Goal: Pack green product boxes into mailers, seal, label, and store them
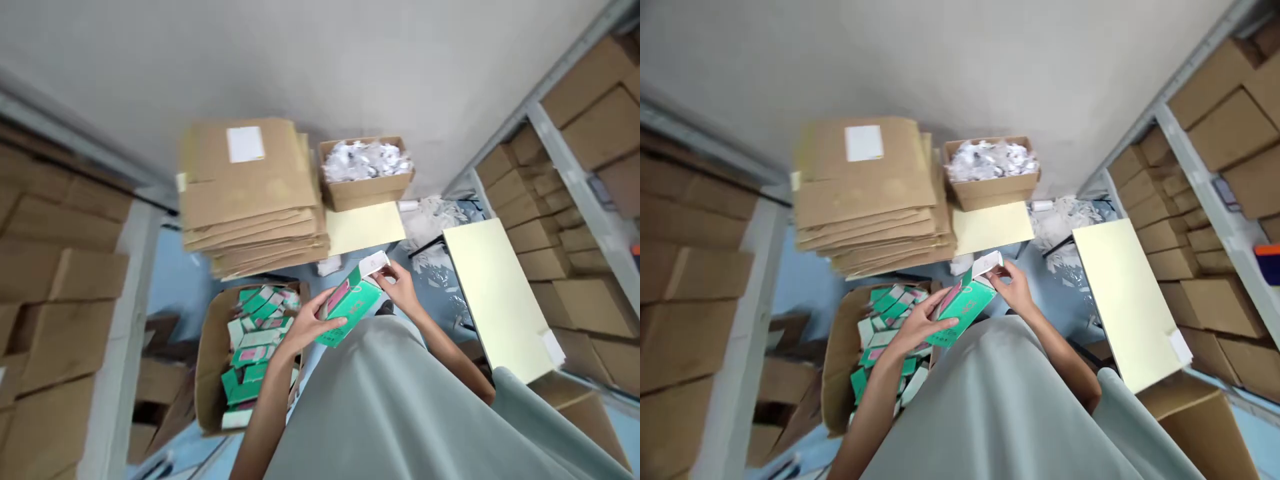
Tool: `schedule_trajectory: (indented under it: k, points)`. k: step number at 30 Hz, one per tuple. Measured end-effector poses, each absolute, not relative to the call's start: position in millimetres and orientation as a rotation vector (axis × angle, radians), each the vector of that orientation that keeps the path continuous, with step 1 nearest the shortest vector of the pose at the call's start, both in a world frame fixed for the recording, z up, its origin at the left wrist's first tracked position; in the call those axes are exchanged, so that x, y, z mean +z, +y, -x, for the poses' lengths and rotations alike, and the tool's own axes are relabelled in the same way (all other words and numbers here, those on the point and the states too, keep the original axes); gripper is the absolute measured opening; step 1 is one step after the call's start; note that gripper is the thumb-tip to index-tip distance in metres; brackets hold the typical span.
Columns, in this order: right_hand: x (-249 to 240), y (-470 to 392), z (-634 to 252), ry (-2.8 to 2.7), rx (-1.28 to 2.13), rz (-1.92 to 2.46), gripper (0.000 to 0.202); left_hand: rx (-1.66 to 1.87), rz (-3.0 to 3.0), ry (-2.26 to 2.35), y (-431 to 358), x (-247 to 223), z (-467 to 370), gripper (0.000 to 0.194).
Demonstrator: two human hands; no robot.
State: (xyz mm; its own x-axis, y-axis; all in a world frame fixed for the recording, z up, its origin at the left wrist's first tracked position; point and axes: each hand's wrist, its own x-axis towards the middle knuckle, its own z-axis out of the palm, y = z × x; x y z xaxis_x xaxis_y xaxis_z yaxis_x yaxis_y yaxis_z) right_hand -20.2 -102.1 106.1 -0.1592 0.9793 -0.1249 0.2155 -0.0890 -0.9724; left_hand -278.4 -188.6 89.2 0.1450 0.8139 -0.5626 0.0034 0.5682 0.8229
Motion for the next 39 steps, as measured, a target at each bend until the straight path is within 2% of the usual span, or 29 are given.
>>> schedule_trajectory:
  k: [3, 8, 13, 16, 23, 28, 30, 33, 34, 37, 39]
  points:
    - [114, -101, -54, -1.277, 1.085, 1.502, 0.041, 0.578, -0.857, 1.152, -144, 96, 205, 0.104]
    - [111, -99, -162, -1.08, 0.924, 1.744, 0.028, 0.399, -0.893, 0.956, -96, 91, 93, 0.103]
    - [115, -109, -247, -1.105, 0.85, 1.786, 0.021, 0.152, -0.9, 0.839, -61, 79, 18, 0.103]
    - [118, -113, -283, -1.133, 0.765, 1.866, 0.024, 0.026, -0.9, 0.756, -35, 73, -15, 0.106]
    - [106, -83, -338, -0.92, 0.392, 2.093, 0.055, -0.201, -0.902, 0.55, 51, 58, -97, 0.098]
    - [115, -53, -363, -0.709, 0.449, 1.989, 0.073, -0.317, -0.96, 0.459, 126, 63, -153, 0.095]
    - [120, -43, -366, -0.617, 0.486, 1.906, 0.07, -0.347, -0.984, 0.433, 155, 68, -170, 0.094]
    - [121, -28, -364, -0.449, 0.458, 1.874, 0.048, -0.399, -1.031, 0.382, 192, 71, -193, 0.091]
    - [119, -23, -363, -0.377, 0.439, 1.872, 0.05, -0.419, -1.05, 0.364, 203, 71, -200, 0.09]
    - [114, -11, -359, -0.229, 0.365, 1.865, 0.076, -0.485, -1.079, 0.327, 227, 68, -220, 0.09]
    - [114, -7, -360, -0.209, 0.317, 1.882, 0.069, -0.524, -1.066, 0.315, 237, 65, -232, 0.089]
